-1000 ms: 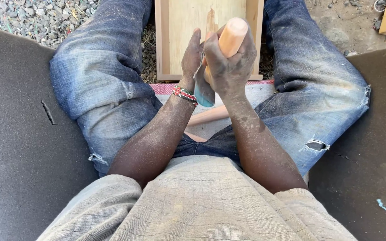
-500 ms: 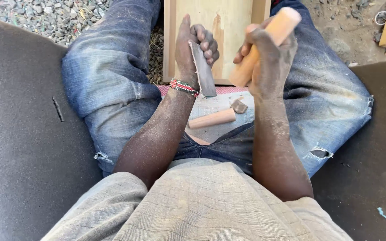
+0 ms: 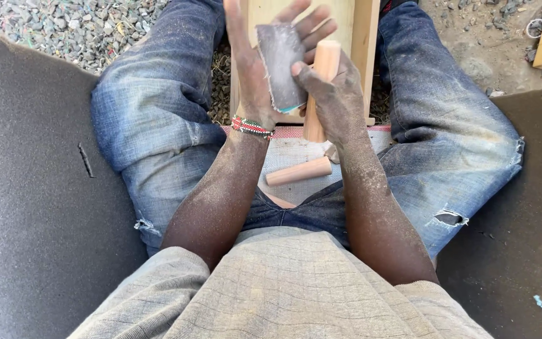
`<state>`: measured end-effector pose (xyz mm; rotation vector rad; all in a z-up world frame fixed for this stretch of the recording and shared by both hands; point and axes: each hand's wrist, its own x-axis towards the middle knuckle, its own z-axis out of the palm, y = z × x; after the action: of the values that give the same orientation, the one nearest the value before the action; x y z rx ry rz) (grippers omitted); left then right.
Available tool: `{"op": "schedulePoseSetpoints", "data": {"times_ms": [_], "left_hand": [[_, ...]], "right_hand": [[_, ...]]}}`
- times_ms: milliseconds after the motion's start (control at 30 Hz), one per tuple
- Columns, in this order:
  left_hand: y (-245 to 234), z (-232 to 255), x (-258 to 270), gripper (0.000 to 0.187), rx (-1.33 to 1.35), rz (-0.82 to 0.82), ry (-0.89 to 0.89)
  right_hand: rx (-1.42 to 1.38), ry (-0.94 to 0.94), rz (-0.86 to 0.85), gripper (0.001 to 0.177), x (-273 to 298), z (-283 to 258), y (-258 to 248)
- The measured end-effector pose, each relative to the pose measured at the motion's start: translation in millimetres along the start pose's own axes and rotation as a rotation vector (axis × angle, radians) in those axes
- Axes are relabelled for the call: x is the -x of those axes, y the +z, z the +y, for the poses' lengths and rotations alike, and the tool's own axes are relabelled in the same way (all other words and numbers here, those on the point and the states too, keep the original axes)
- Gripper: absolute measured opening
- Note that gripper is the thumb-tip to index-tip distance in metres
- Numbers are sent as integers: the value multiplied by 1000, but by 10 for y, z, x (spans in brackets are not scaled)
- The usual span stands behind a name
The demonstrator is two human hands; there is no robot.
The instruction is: Sanding a small wooden furniture component by hand using sandpaper
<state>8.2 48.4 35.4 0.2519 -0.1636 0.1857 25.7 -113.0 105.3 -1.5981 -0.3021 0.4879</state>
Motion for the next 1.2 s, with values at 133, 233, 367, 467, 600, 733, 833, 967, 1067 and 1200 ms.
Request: {"op": "schedulePoseSetpoints", "data": {"times_ms": [133, 233, 367, 467, 600, 733, 833, 967, 1067, 1200], "left_hand": [[139, -112, 56, 77, -42, -28, -122], [134, -139, 40, 55, -14, -21, -88], [160, -201, 73, 79, -132, 94, 53], [214, -458, 175, 77, 83, 132, -107], [445, -575, 271, 40, 57, -27, -25], [315, -429, 197, 52, 51, -44, 92], [375, -297, 218, 51, -4, -112, 149], [453, -190, 289, 55, -80, -151, 88], [591, -183, 289, 54, -291, -126, 66], [750, -209, 332, 52, -536, -43, 30]], "right_hand": [[184, -113, 67, 33, -17, -71, -142], [158, -310, 41, 28, -102, 6, -259], [-190, -504, 203, 18, -104, -132, -479], [-734, -573, 164, 13, -124, -246, -427], [-896, -570, 143, 14, -196, -4, -338], [-1181, -414, 7, 8, -237, 173, -200], [-1294, -305, -49, 6, -287, 353, -130], [-1323, -197, 28, 10, -319, 429, -67], [-1245, -75, 82, 18, -321, 434, -235], [-1223, -25, 113, 23, -345, 445, -371]]}}
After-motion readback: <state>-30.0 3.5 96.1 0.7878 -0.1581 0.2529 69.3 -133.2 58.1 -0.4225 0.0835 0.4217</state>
